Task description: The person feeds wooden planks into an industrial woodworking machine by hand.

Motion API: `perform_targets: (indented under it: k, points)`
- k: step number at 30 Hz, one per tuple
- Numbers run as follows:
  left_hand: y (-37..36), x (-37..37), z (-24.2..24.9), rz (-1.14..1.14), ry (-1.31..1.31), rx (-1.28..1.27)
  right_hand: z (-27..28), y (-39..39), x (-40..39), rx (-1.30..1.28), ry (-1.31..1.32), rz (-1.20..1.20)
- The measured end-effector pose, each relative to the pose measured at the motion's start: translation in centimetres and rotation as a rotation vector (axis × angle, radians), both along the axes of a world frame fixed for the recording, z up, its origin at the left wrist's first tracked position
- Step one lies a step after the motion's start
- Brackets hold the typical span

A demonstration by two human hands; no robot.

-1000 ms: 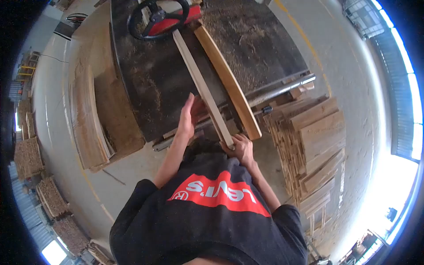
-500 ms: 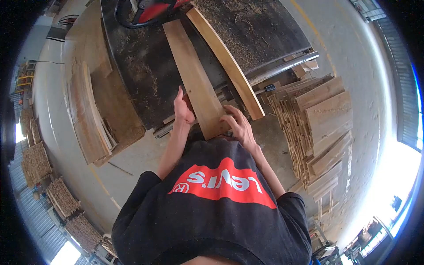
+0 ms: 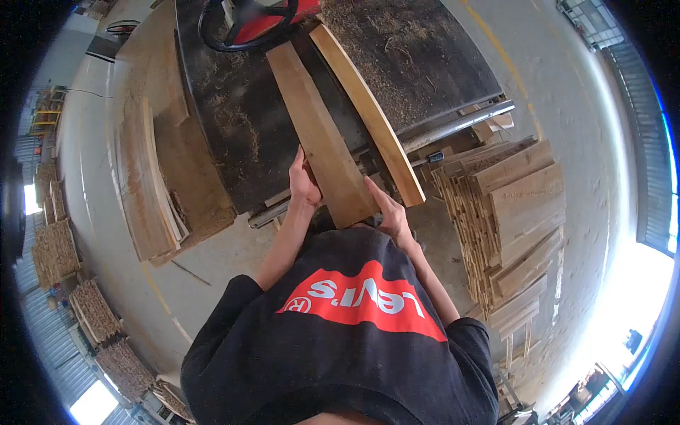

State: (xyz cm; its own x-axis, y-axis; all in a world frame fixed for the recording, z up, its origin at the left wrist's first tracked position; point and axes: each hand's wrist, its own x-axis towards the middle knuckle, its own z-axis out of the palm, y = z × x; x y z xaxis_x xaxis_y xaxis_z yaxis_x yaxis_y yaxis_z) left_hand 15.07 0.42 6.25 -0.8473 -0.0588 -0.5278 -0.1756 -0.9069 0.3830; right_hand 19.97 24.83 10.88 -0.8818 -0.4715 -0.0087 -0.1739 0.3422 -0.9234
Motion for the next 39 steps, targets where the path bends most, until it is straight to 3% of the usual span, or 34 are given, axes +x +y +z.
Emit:
perform_targets:
  k: [6,9,12,15,16,20,29,35,39]
  points:
    - [0.6,-0.6,0.6,0.118,-0.003,-0.101,-1.6,0.1,-1.3,0.055,0.175,0.036]
    - [1.3,-1.2,1.5,0.272,0.163,-0.768,-2.3,-0.9,-2.3,0.048,0.206,0.010]
    - [-0.3,-1.0,1.0,0.001,0.210,-1.503,-1.6,-2.6,-3.9,0.120,0.270,0.015]
    - [0.6,0.9,2.5,-0.141,0.109,-2.064,-2.5,-3.7,-5.6,0.194,0.401,0.028]
    - [0.0,1.5,0.5,-0.223,0.174,-1.958,-3.2,-4.1,-5.9,0.206,0.450,0.027]
    - [-0.8,3.9,1.9,-0.473,0.283,-2.113,-3.1,-5.3,-6.8,0.237,0.433,0.021]
    - [-3.2,1.8,0.7,-0.528,0.284,-2.238,-3.1,-8.3,-9.6,0.255,0.389,0.025]
    - [-4.1,0.8,0.3,-0.410,0.382,-2.108,-2.9,-8.2,-9.6,0.223,0.392,0.073]
    - [-4.6,0.5,1.0,-0.462,0.388,-2.216,-3.9,-8.4,-10.0,0.243,0.429,0.082]
